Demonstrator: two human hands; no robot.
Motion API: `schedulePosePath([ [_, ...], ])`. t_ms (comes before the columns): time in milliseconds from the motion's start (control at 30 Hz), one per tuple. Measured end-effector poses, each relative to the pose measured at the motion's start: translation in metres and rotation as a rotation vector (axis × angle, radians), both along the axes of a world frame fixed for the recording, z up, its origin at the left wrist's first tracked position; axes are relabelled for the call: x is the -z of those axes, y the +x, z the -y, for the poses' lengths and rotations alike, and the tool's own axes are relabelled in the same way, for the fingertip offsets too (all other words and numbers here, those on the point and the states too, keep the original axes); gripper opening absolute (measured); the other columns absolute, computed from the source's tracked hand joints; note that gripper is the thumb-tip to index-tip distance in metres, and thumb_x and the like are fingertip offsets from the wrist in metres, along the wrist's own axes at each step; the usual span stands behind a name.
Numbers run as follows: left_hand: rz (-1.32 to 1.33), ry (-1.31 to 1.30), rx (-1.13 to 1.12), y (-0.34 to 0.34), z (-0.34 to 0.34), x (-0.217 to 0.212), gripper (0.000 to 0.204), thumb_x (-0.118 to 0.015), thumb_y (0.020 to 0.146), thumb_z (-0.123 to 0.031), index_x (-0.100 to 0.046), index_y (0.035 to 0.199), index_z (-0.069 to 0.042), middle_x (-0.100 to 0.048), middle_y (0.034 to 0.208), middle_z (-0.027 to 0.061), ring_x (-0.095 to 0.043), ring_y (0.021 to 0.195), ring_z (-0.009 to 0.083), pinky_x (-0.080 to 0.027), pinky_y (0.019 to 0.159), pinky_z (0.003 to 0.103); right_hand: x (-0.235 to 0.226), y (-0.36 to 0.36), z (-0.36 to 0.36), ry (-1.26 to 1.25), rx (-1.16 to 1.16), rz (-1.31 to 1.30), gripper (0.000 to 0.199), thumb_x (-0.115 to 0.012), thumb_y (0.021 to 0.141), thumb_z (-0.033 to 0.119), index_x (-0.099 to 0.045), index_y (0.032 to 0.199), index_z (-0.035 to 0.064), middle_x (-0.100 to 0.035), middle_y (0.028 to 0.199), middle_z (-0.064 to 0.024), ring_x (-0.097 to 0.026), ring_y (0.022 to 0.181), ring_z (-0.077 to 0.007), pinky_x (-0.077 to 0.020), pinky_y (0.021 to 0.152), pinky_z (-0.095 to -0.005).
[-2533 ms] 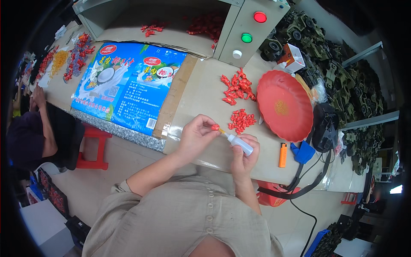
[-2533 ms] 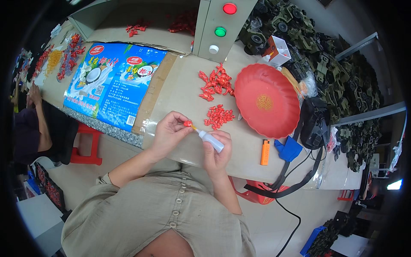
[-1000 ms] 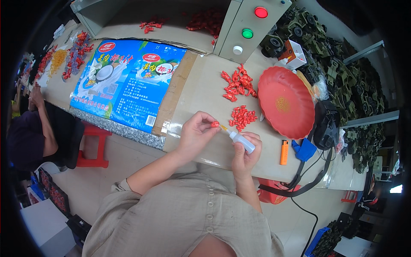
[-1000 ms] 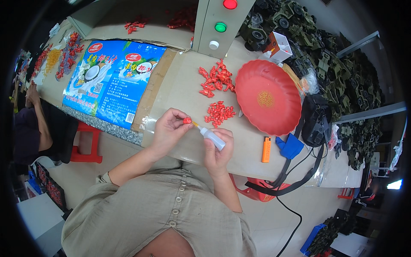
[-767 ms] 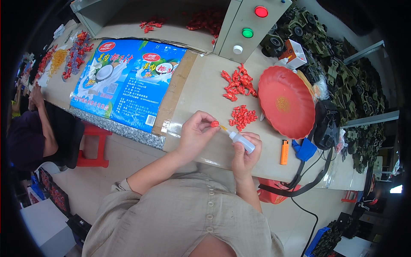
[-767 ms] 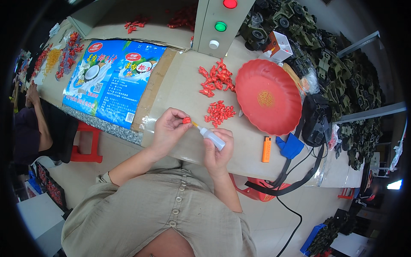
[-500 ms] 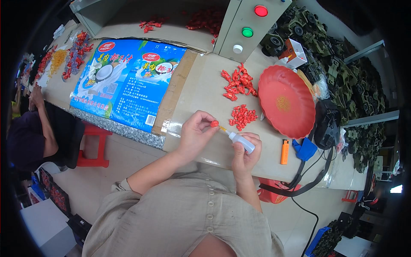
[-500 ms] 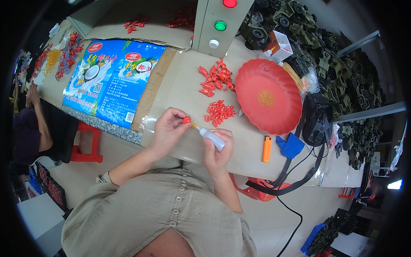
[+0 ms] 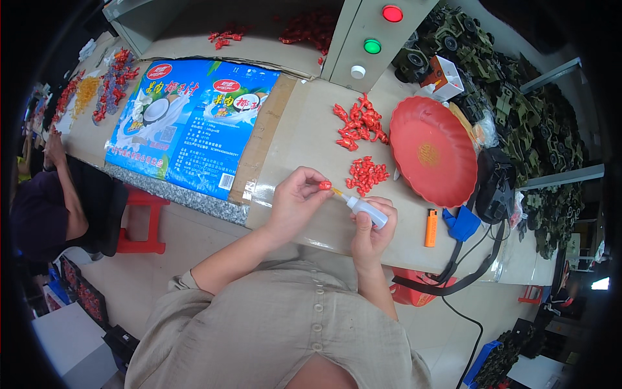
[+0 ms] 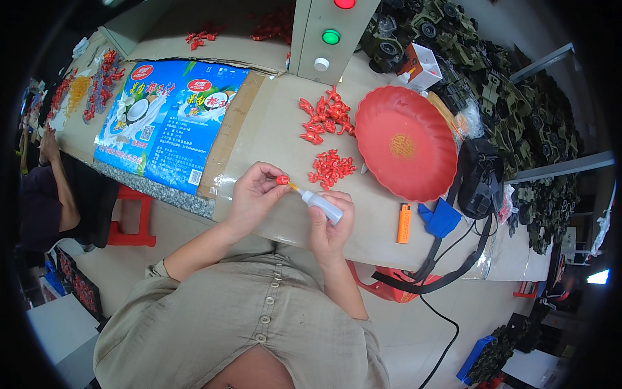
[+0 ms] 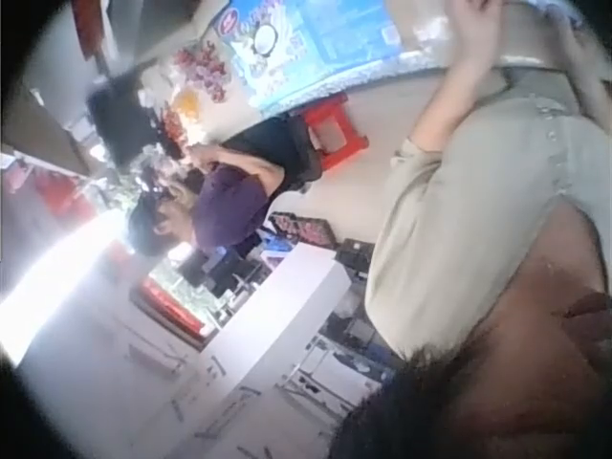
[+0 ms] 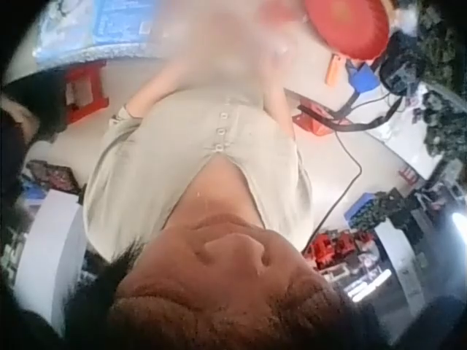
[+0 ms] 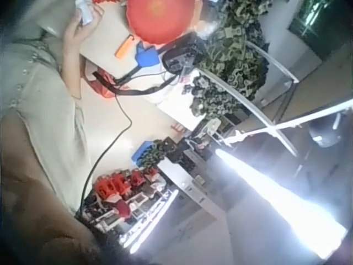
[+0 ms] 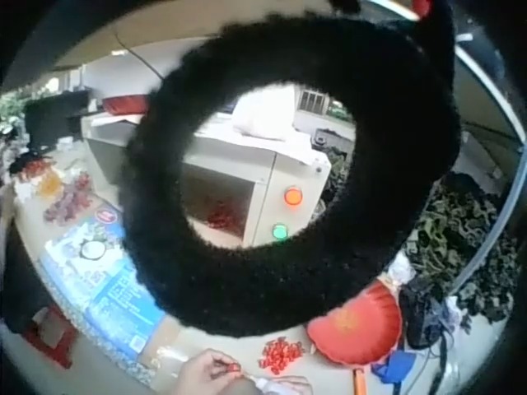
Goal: Applying glue to small red plastic components and sticking them together to form a larger piece.
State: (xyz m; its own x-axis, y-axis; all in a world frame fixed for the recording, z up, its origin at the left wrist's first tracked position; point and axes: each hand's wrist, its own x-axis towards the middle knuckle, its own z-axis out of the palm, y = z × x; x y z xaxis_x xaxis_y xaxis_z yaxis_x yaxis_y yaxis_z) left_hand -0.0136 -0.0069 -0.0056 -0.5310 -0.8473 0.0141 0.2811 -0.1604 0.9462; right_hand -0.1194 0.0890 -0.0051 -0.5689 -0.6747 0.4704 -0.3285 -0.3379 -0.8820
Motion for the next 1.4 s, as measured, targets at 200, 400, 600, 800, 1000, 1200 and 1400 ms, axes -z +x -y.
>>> schedulePosePath([
  [200, -0.008, 0.006, 0.027, 0.0004, 0.0001, -0.0016, 0.018, -0.056, 0.075, 0.007, -0.046, 0.089, 0.002, -0.053, 0.086, 0.0051, -0.056, 0.083, 0.0106, -0.047, 0.073, 0.021, -0.0015, 0.0001, 0.0004, 0.004, -0.023, 0.032, 0.024, -0.052, 0.083, 0.018, -0.040, 0.095, 0.0006, -0.046, 0.093, -0.0112, -0.050, 0.065, -0.0105, -0.0429, 0.058, -0.0202],
  [400, -0.005, -0.025, 0.034, 0.0013, 0.0010, 0.0017, 0.018, -0.056, 0.075, 0.007, -0.046, 0.089, 0.002, -0.053, 0.086, 0.0053, -0.056, 0.084, 0.0110, -0.047, 0.073, 0.021, 0.0032, -0.0020, -0.0006, 0.033, -0.020, -0.004, 0.023, -0.052, 0.083, 0.017, -0.040, 0.095, 0.0007, -0.046, 0.094, -0.0113, -0.050, 0.065, -0.0102, -0.0427, 0.058, -0.0199],
  [600, 0.001, -0.005, 0.038, 0.0010, 0.0009, -0.0006, 0.018, -0.056, 0.075, 0.008, -0.046, 0.089, 0.002, -0.053, 0.087, 0.0055, -0.055, 0.084, 0.0111, -0.047, 0.075, 0.022, 0.0016, -0.0022, -0.0012, 0.024, -0.029, 0.027, 0.023, -0.052, 0.083, 0.016, -0.040, 0.095, 0.0010, -0.046, 0.093, -0.0113, -0.050, 0.065, -0.0103, -0.0427, 0.058, -0.0200],
  [800, -0.014, -0.027, 0.048, 0.0017, 0.0018, 0.0015, 0.019, -0.055, 0.075, 0.008, -0.045, 0.090, 0.002, -0.051, 0.088, 0.0056, -0.055, 0.085, 0.0114, -0.047, 0.076, 0.022, 0.0009, -0.0022, -0.0002, 0.034, -0.037, 0.039, 0.023, -0.052, 0.083, 0.016, -0.040, 0.095, 0.0011, -0.046, 0.093, -0.0113, -0.050, 0.065, -0.0104, -0.0426, 0.058, -0.0200],
  [1000, -0.027, -0.007, 0.039, 0.0019, 0.0016, 0.0027, 0.019, -0.055, 0.075, 0.008, -0.045, 0.090, 0.002, -0.052, 0.088, 0.0055, -0.055, 0.084, 0.0112, -0.047, 0.075, 0.022, 0.0009, -0.0022, -0.0012, 0.040, -0.051, 0.030, 0.023, -0.053, 0.083, 0.016, -0.040, 0.094, 0.0011, -0.046, 0.093, -0.0115, -0.050, 0.065, -0.0105, -0.0425, 0.057, -0.0200],
  [1200, 0.004, -0.006, 0.035, 0.0010, 0.0013, 0.0010, 0.019, -0.057, 0.074, 0.007, -0.046, 0.089, 0.002, -0.052, 0.086, 0.0056, -0.055, 0.082, 0.0100, -0.047, 0.073, 0.021, 0.0027, -0.0016, -0.0019, 0.016, 0.005, -0.092, 0.023, -0.053, 0.083, 0.016, -0.040, 0.094, 0.0000, -0.046, 0.094, -0.0128, -0.050, 0.065, -0.0110, -0.0428, 0.057, -0.0201],
  [1400, 0.004, -0.020, 0.035, 0.0000, 0.0008, 0.0008, 0.019, -0.058, 0.073, 0.007, -0.047, 0.088, 0.002, -0.052, 0.085, 0.0052, -0.055, 0.081, 0.0095, -0.047, 0.072, 0.021, 0.0010, 0.0001, -0.0033, 0.016, 0.006, -0.036, 0.024, -0.056, 0.079, 0.009, -0.041, 0.096, -0.0008, -0.047, 0.093, -0.0142, -0.046, 0.072, -0.0125, -0.0400, 0.062, -0.0218],
])
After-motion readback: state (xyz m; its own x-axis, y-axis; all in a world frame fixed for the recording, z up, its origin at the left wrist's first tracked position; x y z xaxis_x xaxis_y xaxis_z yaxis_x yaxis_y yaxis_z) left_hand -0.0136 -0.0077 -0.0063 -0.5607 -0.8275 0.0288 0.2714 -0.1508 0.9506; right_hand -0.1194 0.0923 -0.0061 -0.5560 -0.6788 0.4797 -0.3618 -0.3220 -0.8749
